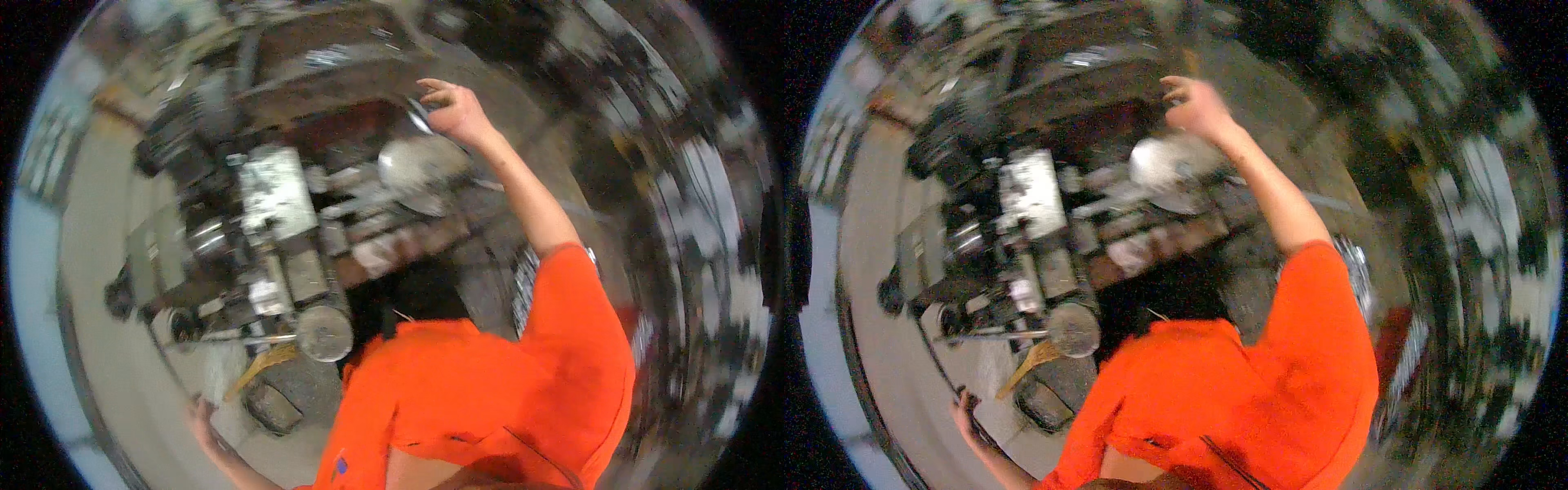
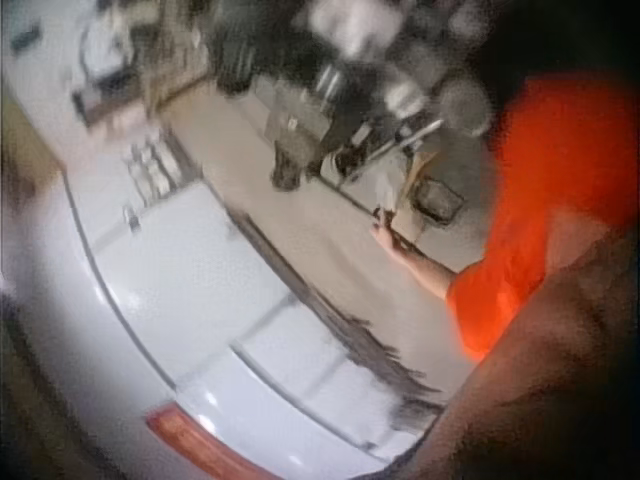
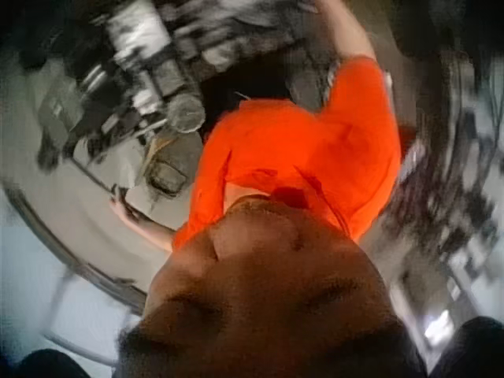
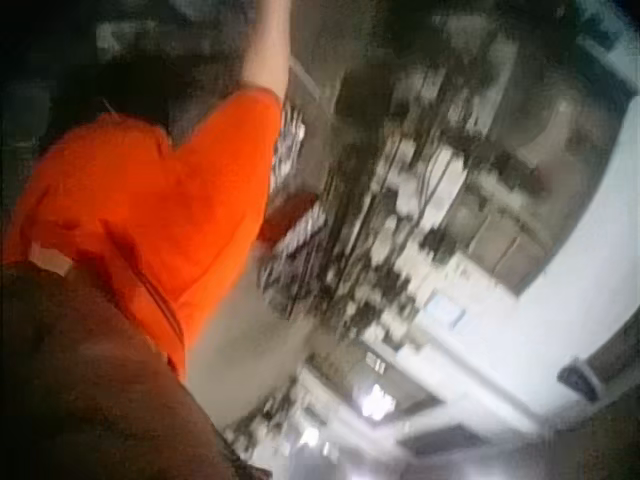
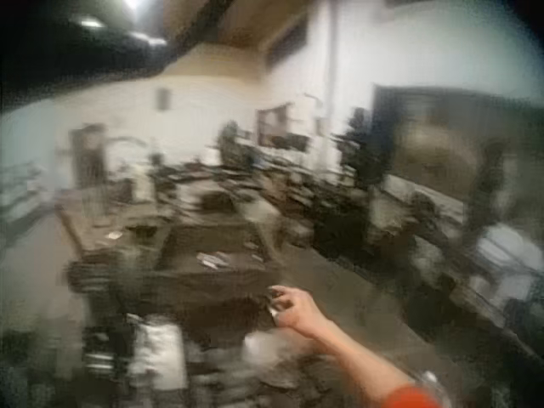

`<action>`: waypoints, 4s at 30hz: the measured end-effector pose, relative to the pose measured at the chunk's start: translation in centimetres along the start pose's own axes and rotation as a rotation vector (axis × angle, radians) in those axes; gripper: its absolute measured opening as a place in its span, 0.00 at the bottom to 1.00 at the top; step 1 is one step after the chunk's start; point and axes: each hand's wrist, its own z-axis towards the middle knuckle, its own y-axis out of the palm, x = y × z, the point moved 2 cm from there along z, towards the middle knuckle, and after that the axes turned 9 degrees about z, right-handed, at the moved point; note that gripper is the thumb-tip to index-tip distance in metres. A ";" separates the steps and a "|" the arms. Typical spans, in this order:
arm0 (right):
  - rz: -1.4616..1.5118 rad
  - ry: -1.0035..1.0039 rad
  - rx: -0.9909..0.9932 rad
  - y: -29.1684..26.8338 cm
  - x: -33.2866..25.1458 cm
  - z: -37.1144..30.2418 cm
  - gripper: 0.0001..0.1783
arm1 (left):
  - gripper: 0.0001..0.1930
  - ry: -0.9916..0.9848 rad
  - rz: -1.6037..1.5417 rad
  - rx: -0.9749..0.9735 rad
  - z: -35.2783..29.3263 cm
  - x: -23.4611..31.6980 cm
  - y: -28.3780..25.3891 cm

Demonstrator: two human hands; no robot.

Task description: The person operates a metal turning machine, repeatedly inserting small metal pieces into the chuck, engaging the machine, and removing the processed pieces. The person uses a long metal rod to assist with insertion and removal, and places the finished pieces into a nearby bin.

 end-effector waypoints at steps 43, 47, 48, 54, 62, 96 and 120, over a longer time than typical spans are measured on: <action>-0.637 0.710 -0.495 -9.1 20.5 -35.6 0.14 | 0.23 -0.129 -0.124 -0.080 5.5 -4.1 -2.3; -0.539 0.643 -0.358 -9.1 23.5 -38.5 0.11 | 0.24 -0.246 -0.300 -0.141 6.6 -5.1 -3.4; -0.549 0.702 -0.282 -8.8 23.3 -38.5 0.11 | 0.24 -0.228 -0.222 -0.128 6.7 -5.4 -3.4; -0.608 0.912 -0.243 -7.9 17.8 -36.5 0.16 | 0.26 -0.155 -0.335 -0.266 8.7 -8.8 -6.8; -0.781 1.035 -0.568 -8.1 16.9 -35.9 0.25 | 0.26 -0.121 -0.045 0.028 7.1 -4.9 -2.4; 0.417 -0.384 -0.330 14.4 -16.5 -14.4 0.20 | 0.14 0.389 -0.555 -0.498 -11.2 25.5 32.0; -0.114 -0.374 -0.714 30.3 -19.4 2.3 0.10 | 0.13 0.207 0.941 0.432 -9.3 6.9 -0.9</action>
